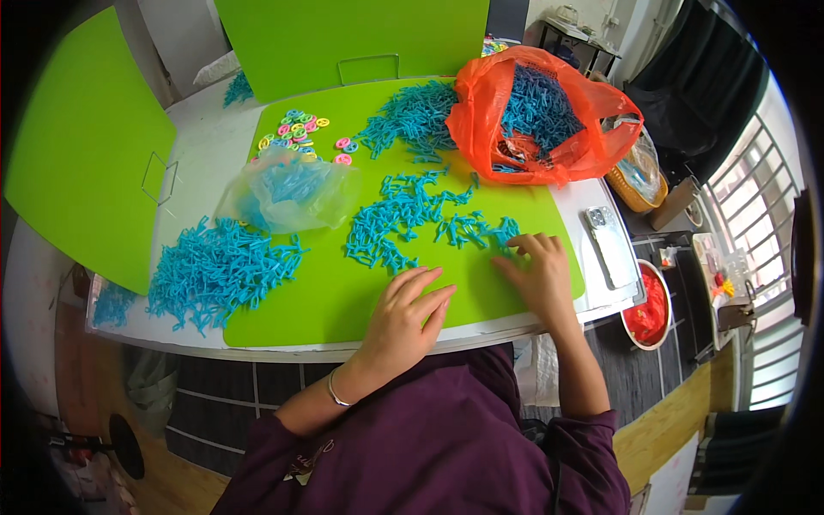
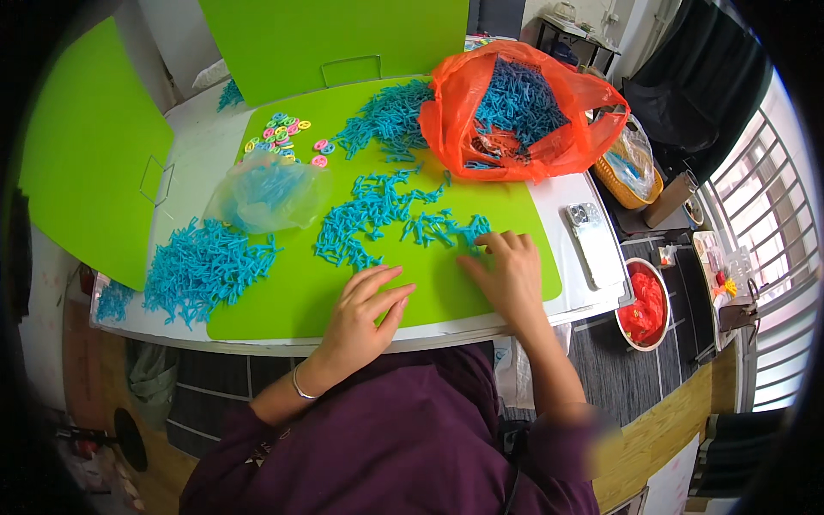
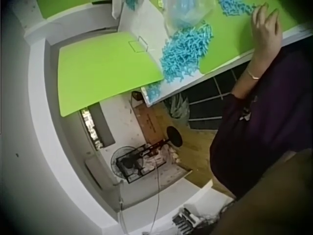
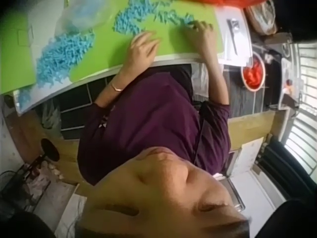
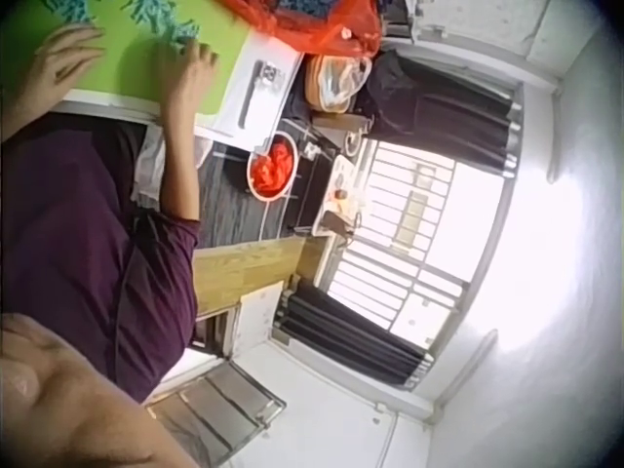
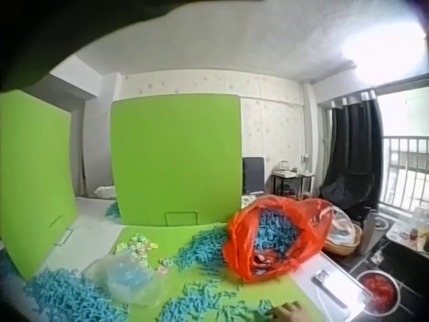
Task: Assembling small blue plastic toy components by hand at a workbench.
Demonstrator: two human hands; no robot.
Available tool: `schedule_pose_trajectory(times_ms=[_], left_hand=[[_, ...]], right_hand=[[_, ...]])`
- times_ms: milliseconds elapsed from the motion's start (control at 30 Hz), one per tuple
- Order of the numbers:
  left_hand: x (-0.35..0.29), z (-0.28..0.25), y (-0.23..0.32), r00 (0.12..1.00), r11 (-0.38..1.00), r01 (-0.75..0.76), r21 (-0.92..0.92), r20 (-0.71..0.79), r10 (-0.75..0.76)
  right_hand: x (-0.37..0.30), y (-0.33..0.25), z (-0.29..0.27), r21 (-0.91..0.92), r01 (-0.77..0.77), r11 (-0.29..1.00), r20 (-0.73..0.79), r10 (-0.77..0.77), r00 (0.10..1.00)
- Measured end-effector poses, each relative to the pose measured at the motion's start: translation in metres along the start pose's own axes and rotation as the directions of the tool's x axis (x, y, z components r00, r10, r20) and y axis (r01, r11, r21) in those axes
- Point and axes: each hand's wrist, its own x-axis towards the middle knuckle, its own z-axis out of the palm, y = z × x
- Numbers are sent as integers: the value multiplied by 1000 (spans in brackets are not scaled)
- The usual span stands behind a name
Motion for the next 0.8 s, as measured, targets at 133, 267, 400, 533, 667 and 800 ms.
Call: schedule_pose_trajectory(times_ms=[133,267,400,533,667,800], left_hand=[[-2,2,0,1000,1000,-15,-21,-5,15],[-2,0,0,1000,999,3,-35,-12,-3],[-2,2,4,1000,999,18,-46,0,-18],[-2,2,4,1000,998,8,-61,0,-8],[-1,3,5,1000,997,18,-70,-5,-18],[-1,3,6,1000,995,29,-95,-9,-30]], right_hand=[[-14,-3,4,-37,12,999,5,-12,1000],[-25,-14,6,88,-42,995,-31,45,999],[-32,-22,3,108,-86,990,-51,92,994],[-37,-23,2,-2,-37,999,-67,37,997],[-39,-27,1,3,-105,994,-141,104,984],[-44,-33,4,-29,-72,997,-179,66,982]])
